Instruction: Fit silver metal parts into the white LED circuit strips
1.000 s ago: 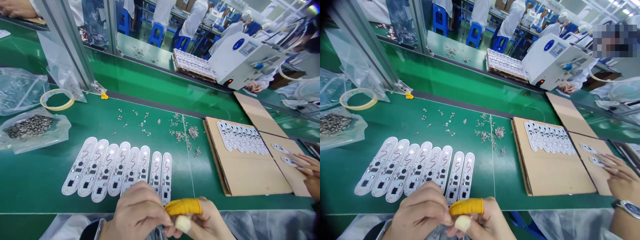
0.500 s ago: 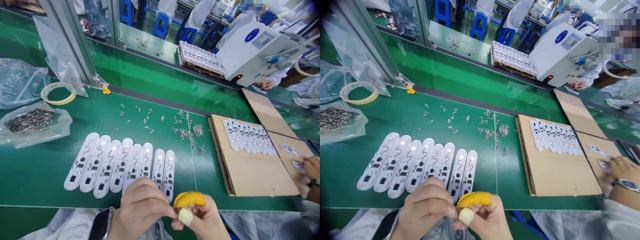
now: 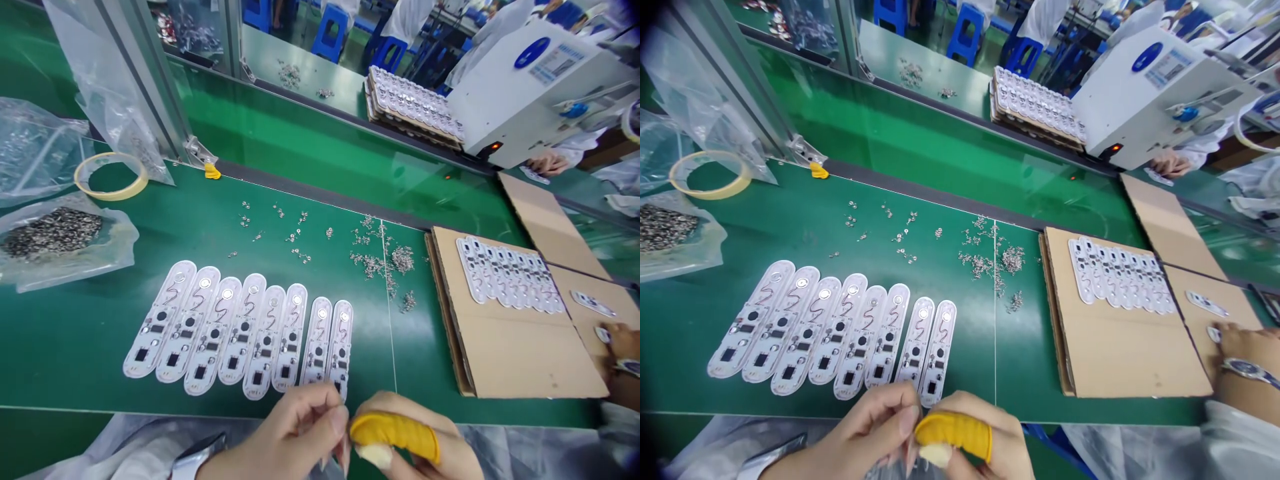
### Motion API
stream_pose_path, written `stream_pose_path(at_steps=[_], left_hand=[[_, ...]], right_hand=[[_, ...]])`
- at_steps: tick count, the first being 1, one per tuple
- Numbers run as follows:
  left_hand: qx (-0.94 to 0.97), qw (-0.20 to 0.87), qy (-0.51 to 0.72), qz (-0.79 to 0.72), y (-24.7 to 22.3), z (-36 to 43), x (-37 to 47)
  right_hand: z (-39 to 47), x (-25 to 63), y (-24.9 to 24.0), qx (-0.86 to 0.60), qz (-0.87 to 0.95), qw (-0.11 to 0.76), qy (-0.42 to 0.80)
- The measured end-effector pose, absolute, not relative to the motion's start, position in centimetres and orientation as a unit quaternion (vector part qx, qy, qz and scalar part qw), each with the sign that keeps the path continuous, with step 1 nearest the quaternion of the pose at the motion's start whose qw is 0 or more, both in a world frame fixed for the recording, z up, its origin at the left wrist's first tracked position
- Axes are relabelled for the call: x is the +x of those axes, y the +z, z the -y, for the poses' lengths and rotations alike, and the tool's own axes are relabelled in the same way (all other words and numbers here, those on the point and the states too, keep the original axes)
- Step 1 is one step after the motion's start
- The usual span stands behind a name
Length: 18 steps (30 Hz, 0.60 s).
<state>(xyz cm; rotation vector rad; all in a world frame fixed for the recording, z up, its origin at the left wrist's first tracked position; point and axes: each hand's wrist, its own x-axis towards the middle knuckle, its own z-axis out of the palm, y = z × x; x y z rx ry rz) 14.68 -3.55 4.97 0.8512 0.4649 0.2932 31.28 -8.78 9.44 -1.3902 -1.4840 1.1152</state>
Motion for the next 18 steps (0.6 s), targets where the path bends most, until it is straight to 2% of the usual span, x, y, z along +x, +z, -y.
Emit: stream_pose_path(at_steps=[2,3,6,8,11,18], left_hand=[[0.520,0.800,0.207,-0.216,4.1,4.3,14.9],[0.611,0.719,0.254,-0.212,3.7,4.6,15.1],[0.844,0.376,0.334,-0.188,2.0,5.4,15.5],[0.903,0.222,0.316,-0.189,0.8,5.7,15.8],[0.923,0.158,0.284,-0.206,-0.5,5.9,16.0],[0.932,0.158,0.262,-0.195,-0.5,5.6,15.9]], right_hand=[[7.8,32.3,8.9,-0.586,0.579,0.381,0.420],[7.1,32.9,8.5,-0.607,0.573,0.367,0.412],[5.0,34.8,6.8,-0.634,0.569,0.304,0.427],[4.1,35.6,5.7,-0.621,0.579,0.262,0.459],[3.5,36.0,4.8,-0.599,0.593,0.225,0.489],[2.3,35.9,5.1,-0.574,0.639,0.181,0.479]])
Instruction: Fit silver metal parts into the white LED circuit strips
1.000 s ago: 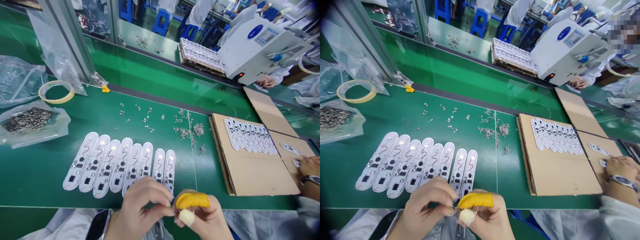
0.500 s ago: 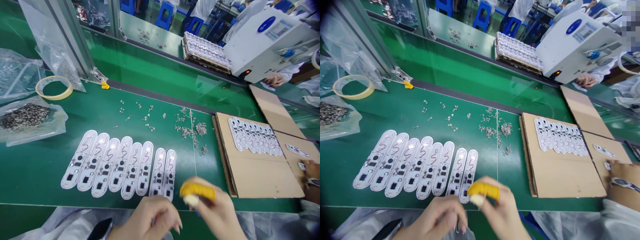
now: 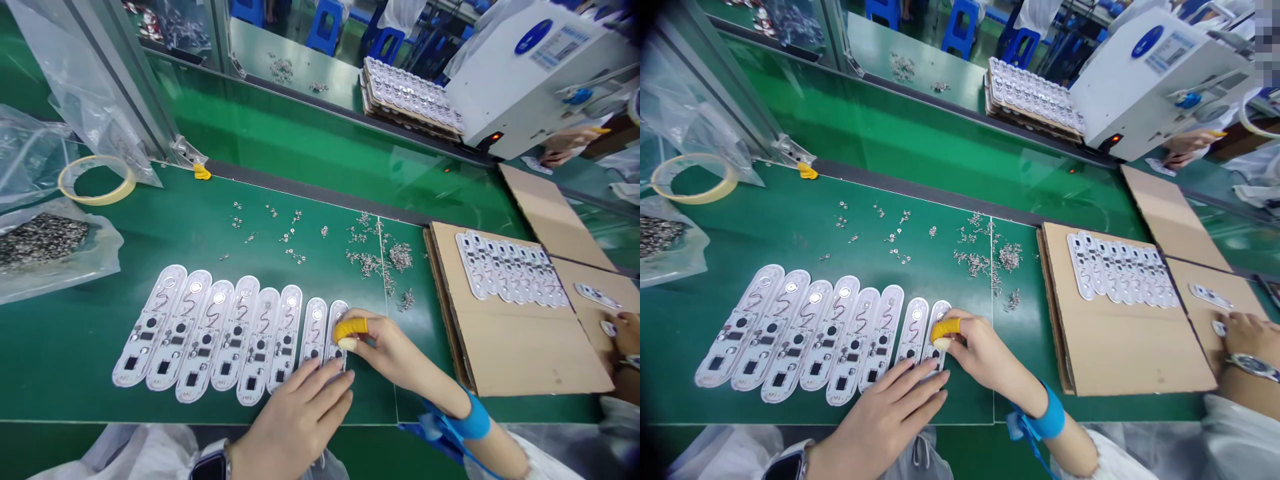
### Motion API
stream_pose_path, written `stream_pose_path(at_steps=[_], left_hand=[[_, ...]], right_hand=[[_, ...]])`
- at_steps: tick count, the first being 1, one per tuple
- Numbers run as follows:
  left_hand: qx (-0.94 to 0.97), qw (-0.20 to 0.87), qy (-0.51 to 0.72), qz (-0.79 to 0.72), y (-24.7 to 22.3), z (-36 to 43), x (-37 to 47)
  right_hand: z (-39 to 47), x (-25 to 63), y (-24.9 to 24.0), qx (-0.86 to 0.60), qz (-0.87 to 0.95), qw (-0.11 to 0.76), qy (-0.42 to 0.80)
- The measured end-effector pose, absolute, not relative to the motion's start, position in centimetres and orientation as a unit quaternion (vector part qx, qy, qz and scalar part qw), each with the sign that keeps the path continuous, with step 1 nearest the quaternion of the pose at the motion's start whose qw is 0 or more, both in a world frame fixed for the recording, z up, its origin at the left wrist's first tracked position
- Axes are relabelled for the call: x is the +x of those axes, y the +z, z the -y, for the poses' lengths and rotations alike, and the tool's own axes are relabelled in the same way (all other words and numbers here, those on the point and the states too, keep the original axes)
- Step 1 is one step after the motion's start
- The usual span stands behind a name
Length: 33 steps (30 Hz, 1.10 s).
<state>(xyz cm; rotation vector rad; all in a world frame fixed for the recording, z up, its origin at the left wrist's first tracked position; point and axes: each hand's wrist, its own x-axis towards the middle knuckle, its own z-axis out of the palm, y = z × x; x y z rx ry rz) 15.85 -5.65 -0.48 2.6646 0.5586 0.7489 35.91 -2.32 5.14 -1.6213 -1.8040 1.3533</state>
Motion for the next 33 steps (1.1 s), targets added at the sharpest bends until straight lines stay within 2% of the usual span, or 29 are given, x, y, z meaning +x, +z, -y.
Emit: stream_pose_path(at_steps=[4,10,12,14,16,18,22,25,33], left_hand=[[0.923,0.162,0.282,-0.207,-0.4,5.4,16.0],[0.942,0.141,0.257,-0.162,0.6,4.3,15.6],[0.944,0.122,0.264,-0.153,0.7,3.9,15.5],[0.944,0.110,0.272,-0.150,0.7,3.7,15.6],[0.944,0.100,0.280,-0.146,0.5,3.6,15.8],[0.938,0.091,0.296,-0.154,0.2,3.6,16.1],[0.924,0.090,0.326,-0.180,-0.1,3.8,16.5],[0.938,0.084,0.296,-0.158,0.1,3.7,16.4],[0.941,0.094,0.285,-0.157,0.7,3.5,16.0]], right_hand=[[2.0,35.5,5.2,-0.579,0.661,0.154,0.453],[1.2,36.3,5.7,-0.592,0.675,0.164,0.408],[0.4,37.9,5.3,-0.632,0.680,0.202,0.312],[-0.3,39.7,4.3,-0.679,0.680,0.228,0.154],[-0.5,41.0,3.0,-0.694,0.688,0.209,0.031],[-0.2,41.5,2.1,-0.685,0.707,0.175,-0.011],[0.3,41.8,2.5,-0.688,0.698,0.200,0.008],[-1.0,43.2,3.4,-0.720,0.659,0.217,0.033],[-5.7,45.5,2.4,-0.740,0.653,0.123,0.107]])
